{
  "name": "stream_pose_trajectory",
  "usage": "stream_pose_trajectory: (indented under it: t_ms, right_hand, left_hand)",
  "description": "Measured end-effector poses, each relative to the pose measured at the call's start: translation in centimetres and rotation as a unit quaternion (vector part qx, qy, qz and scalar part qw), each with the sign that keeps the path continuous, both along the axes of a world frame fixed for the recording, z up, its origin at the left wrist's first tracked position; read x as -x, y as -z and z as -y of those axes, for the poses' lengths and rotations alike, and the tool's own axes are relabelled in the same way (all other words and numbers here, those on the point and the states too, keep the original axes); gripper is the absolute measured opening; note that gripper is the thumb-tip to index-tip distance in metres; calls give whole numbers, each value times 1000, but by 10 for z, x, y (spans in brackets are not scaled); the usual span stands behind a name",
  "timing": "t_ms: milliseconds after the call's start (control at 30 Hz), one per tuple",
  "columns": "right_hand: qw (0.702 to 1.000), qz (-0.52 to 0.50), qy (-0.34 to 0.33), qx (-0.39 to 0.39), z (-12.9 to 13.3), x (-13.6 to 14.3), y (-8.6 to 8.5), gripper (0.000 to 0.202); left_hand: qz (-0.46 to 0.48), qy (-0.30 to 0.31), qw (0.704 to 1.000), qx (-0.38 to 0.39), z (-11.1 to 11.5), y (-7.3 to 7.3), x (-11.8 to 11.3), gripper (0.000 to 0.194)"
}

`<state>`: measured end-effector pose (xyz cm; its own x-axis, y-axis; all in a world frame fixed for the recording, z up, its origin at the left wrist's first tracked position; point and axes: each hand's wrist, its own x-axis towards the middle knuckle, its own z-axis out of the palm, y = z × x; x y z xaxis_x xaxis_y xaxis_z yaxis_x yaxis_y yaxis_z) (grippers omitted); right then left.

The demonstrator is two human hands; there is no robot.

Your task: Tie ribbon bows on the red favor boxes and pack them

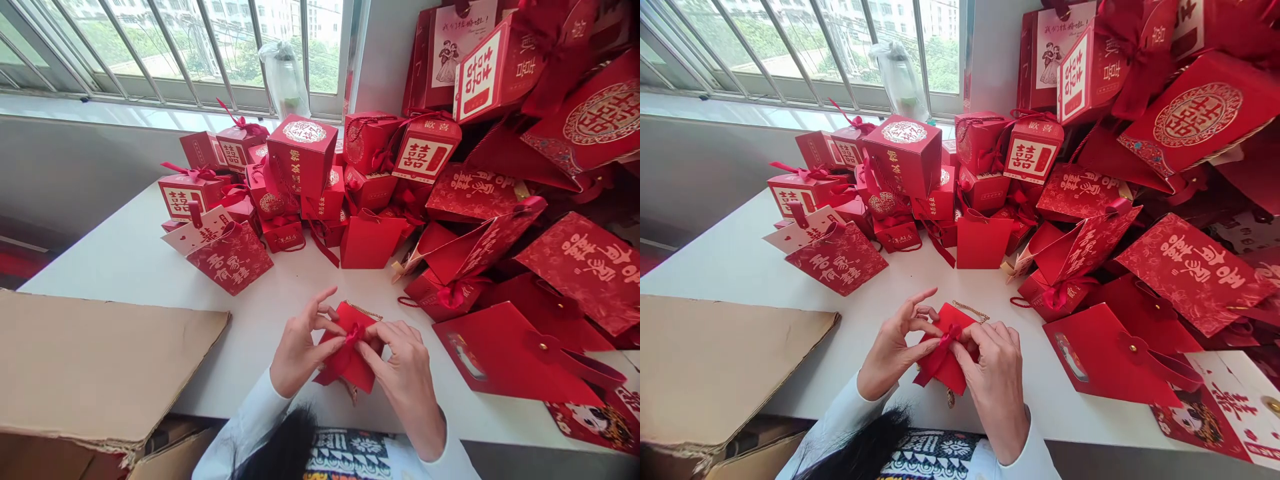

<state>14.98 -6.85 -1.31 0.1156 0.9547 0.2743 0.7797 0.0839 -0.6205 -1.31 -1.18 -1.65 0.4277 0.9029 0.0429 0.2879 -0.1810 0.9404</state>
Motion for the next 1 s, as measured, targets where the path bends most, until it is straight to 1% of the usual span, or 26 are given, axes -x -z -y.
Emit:
stream_pose_trajectory:
  t_ms: [133,233,467,767,900,1000]
  right_hand:
    - [1000,15,4,-8,0,0,2,20]
    - [1000,28,8,-12,0,-1,4,20]
    - [999,25,19,-21,1,-1,7,22]
    - [1000,0,7,2,-1,-1,2,21]
    - [1000,-6,13,23,-1,-2,0,14]
    - [999,-24,10,39,0,-2,-2,10]
  left_hand:
    - [0,0,1000,17,-3,-1,-1,67]
    - [-4,14,1000,18,-5,-3,-2,71]
    - [-13,45,998,46,-8,-10,-1,68]
    - [-11,60,997,44,-14,-12,-2,66]
    - [-22,63,997,39,-16,-13,-2,67]
    - [-14,56,997,43,-16,-10,-1,65]
